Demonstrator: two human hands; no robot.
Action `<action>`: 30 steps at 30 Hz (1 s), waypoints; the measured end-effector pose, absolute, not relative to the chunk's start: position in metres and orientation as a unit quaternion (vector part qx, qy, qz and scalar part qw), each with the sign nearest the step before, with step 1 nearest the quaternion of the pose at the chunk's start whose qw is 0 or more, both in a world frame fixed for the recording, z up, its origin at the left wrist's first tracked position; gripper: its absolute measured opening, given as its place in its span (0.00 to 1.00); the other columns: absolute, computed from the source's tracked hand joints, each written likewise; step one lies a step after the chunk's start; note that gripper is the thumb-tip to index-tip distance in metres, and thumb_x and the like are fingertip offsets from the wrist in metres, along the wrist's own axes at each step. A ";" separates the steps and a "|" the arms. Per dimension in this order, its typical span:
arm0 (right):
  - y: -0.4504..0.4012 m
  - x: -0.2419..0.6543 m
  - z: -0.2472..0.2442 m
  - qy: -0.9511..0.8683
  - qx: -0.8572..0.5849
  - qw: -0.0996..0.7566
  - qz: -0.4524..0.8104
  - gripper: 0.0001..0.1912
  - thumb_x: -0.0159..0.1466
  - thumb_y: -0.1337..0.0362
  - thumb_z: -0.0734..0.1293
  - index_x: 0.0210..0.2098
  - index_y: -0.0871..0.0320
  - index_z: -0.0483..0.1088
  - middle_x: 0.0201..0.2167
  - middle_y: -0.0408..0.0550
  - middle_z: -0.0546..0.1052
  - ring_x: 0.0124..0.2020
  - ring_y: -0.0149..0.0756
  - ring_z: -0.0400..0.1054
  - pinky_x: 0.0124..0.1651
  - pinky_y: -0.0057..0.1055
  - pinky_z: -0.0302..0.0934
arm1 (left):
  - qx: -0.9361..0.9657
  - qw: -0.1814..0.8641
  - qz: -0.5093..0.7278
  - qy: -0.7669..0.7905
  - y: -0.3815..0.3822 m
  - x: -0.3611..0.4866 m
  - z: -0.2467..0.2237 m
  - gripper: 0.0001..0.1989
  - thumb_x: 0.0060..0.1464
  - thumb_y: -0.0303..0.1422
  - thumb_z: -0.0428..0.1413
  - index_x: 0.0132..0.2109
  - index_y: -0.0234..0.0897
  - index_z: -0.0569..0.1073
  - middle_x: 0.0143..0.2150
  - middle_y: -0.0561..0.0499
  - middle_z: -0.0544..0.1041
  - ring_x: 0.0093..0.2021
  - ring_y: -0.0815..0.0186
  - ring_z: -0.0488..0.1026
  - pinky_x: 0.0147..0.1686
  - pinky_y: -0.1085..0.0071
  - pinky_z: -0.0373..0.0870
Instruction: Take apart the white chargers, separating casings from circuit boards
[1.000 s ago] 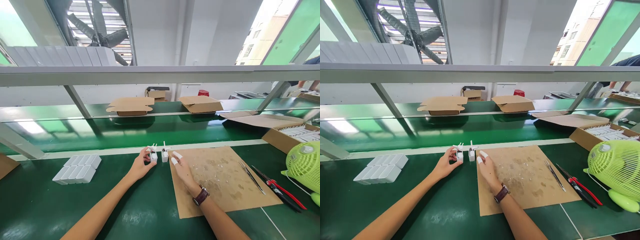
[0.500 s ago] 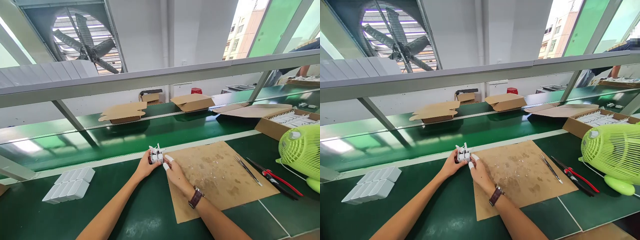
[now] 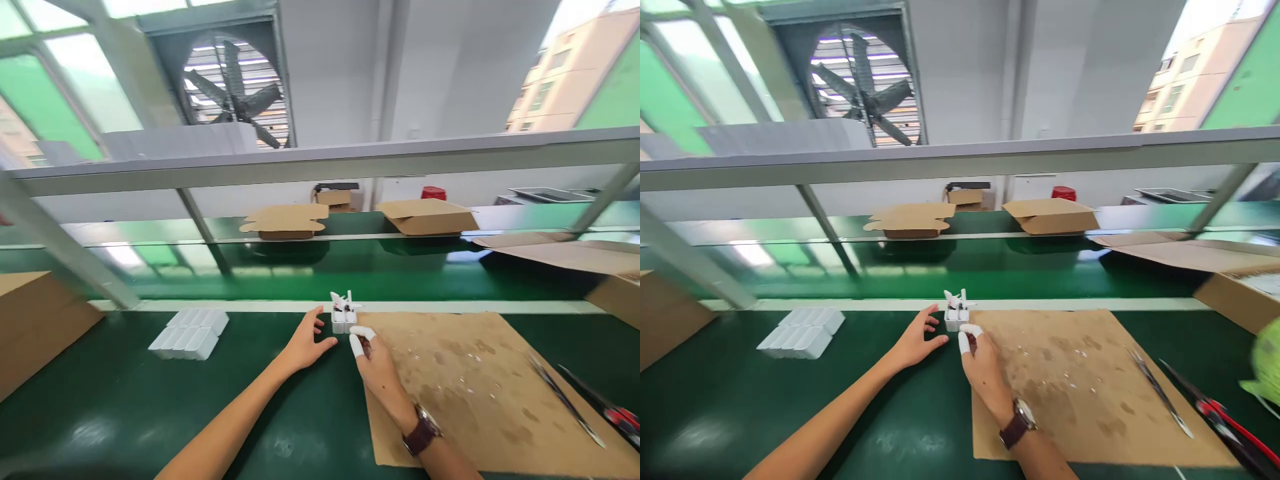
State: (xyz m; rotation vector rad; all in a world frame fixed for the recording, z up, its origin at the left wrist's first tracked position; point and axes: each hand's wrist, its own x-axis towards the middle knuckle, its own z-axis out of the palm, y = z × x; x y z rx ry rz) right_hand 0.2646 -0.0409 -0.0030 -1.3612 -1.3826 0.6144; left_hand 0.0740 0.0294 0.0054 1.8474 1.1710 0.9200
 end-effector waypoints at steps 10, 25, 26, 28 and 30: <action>-0.062 0.247 -0.011 -0.879 -0.362 0.309 -0.010 0.18 0.68 0.74 0.58 0.44 0.54 0.77 0.49 0.56 0.79 0.49 0.49 0.75 0.47 0.46 0.75 | 0.668 -0.122 0.306 0.667 -0.015 -0.079 0.035 0.19 0.61 0.31 0.57 0.58 0.34 0.72 0.64 0.32 0.70 0.68 0.38 0.62 0.63 0.39 0.63; -0.053 0.231 0.019 -0.918 -0.361 0.103 -0.130 0.06 0.58 0.71 0.68 0.27 0.55 0.70 0.33 0.50 0.76 0.34 0.42 0.69 0.34 0.38 0.64 | 0.764 0.035 0.328 0.554 0.001 -0.035 0.030 0.04 0.59 0.27 0.56 0.35 0.40 0.73 0.56 0.44 0.75 0.56 0.54 0.74 0.58 0.55 0.74; -0.053 0.230 0.021 -0.917 -0.361 0.105 -0.136 0.06 0.59 0.71 0.68 0.28 0.55 0.70 0.33 0.49 0.75 0.34 0.41 0.68 0.34 0.38 0.63 | 0.774 0.052 0.327 0.540 0.004 -0.024 0.028 0.04 0.58 0.28 0.56 0.35 0.40 0.72 0.55 0.44 0.75 0.54 0.55 0.75 0.56 0.57 0.76; -0.053 0.228 0.020 -0.911 -0.364 0.123 -0.150 0.08 0.63 0.71 0.68 0.27 0.55 0.69 0.31 0.48 0.74 0.33 0.40 0.67 0.34 0.37 0.60 | 0.786 0.082 0.325 0.520 0.008 -0.007 0.024 0.02 0.57 0.29 0.58 0.37 0.41 0.72 0.55 0.46 0.75 0.53 0.56 0.75 0.52 0.60 0.77; -0.053 0.228 0.015 -0.904 -0.366 0.145 -0.163 0.10 0.63 0.70 0.68 0.26 0.55 0.68 0.29 0.48 0.72 0.33 0.40 0.67 0.34 0.37 0.59 | 0.791 0.103 0.324 0.509 0.010 0.005 0.022 0.08 0.56 0.32 0.62 0.44 0.42 0.73 0.55 0.46 0.75 0.52 0.56 0.76 0.48 0.61 0.78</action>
